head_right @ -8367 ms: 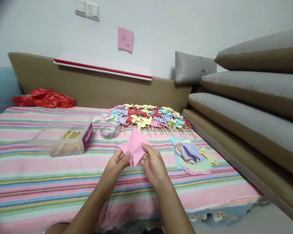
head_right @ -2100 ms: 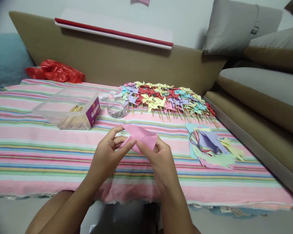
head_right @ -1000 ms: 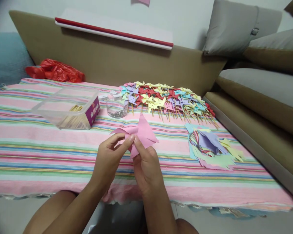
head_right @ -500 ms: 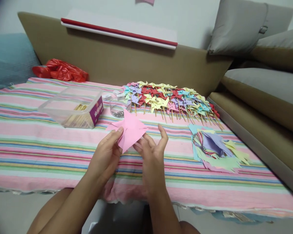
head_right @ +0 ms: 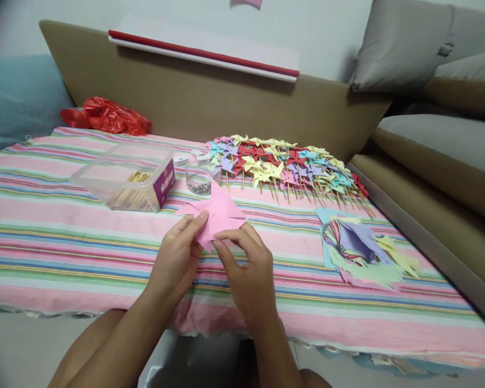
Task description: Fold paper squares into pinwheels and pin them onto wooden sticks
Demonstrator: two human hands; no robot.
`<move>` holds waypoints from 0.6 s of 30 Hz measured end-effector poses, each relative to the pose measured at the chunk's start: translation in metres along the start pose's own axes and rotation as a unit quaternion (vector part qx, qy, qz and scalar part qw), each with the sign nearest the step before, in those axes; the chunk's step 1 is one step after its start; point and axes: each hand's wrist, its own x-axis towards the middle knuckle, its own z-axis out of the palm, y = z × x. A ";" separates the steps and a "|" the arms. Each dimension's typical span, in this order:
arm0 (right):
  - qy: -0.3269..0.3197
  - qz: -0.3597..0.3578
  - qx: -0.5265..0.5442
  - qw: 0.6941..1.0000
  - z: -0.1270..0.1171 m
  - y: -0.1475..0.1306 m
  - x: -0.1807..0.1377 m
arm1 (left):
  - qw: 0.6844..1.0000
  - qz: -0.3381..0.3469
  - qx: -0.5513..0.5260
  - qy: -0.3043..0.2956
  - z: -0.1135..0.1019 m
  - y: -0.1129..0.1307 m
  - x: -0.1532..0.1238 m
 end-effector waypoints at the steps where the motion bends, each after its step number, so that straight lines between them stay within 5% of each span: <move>1: 0.004 0.011 0.002 1.000 -0.001 -0.001 0.000 | 1.000 0.001 0.008 -0.002 0.000 0.000 -0.001; 9: 0.112 0.125 0.089 0.982 0.004 0.004 0.002 | 0.996 0.009 0.076 -0.039 0.000 -0.006 -0.006; 18: 0.150 0.122 0.079 0.978 0.010 0.003 0.005 | 0.992 0.013 0.118 -0.047 0.002 -0.009 -0.009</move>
